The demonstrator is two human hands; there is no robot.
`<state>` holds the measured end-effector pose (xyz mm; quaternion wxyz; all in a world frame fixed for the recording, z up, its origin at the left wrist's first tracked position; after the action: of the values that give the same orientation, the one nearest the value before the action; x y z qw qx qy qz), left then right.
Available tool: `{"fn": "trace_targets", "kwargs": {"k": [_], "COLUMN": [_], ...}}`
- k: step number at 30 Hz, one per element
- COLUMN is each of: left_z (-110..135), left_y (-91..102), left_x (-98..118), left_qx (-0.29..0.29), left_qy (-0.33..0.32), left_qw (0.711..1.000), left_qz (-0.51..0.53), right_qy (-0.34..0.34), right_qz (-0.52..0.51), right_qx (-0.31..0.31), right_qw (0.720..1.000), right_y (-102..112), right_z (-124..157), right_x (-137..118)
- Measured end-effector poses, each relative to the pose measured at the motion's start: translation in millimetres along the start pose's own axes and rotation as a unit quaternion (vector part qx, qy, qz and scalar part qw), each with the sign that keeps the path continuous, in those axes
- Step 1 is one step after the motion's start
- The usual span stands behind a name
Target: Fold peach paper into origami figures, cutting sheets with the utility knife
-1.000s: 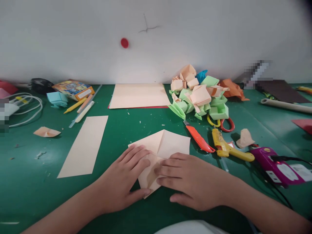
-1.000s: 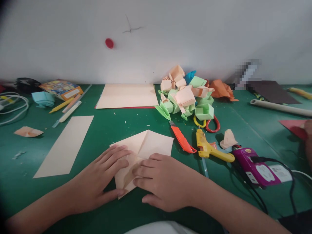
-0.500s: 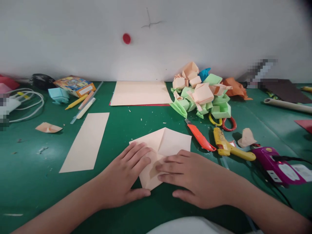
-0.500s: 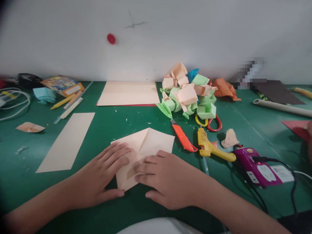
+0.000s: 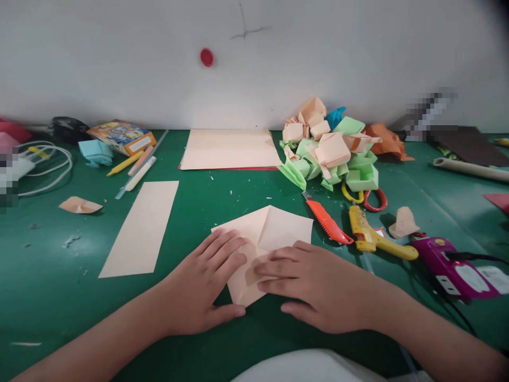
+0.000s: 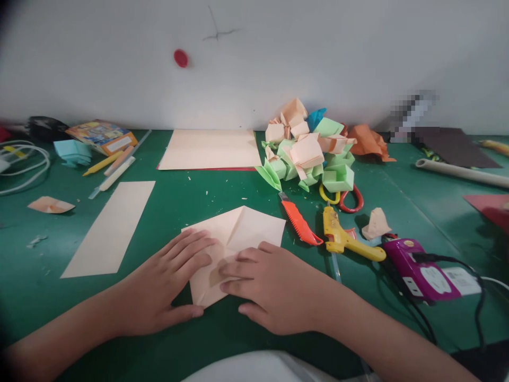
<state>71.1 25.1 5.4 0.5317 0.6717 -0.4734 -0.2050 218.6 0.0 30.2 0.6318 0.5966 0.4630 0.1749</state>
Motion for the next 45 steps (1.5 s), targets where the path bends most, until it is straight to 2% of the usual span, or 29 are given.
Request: {"fn": "trace_targets", "kwargs": {"k": [14,27,34,45], "left_z": [-6,-9,-9,-11], "left_y": [3.7,3.4,3.5,3.0], "left_x": [-5,-2,-2,-3], "left_qx": [-0.013,-0.021,-0.023,-0.032], "left_qy": [0.036,0.024,0.035,0.05], "left_qw": [0.998,0.999,0.999,0.998], "left_qz": [0.046,0.02,0.029,0.036], "right_qy": [0.004,0.007,0.004,0.005], "right_qz": [0.01,0.015,0.011,0.008], "right_qx": [0.013,0.019,-0.008,-0.016], "right_qw": [1.0,1.0,1.0,1.0], "right_y": [-1,1,-1,-2], "right_z": [-1,-1,-1,-1], "right_x": [1,0,0,-10]}}
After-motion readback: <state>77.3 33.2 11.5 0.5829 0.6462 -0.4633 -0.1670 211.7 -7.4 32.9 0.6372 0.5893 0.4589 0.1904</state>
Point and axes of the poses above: each hand's wrist, its own z-axis away from the middle knuckle, its own y-axis out of the back of the hand, x = y × z, the point moved 8 cm from there along -z, towards the middle knuckle, and after that the axes turned 15 degrees about x, right-handed, at the moved point
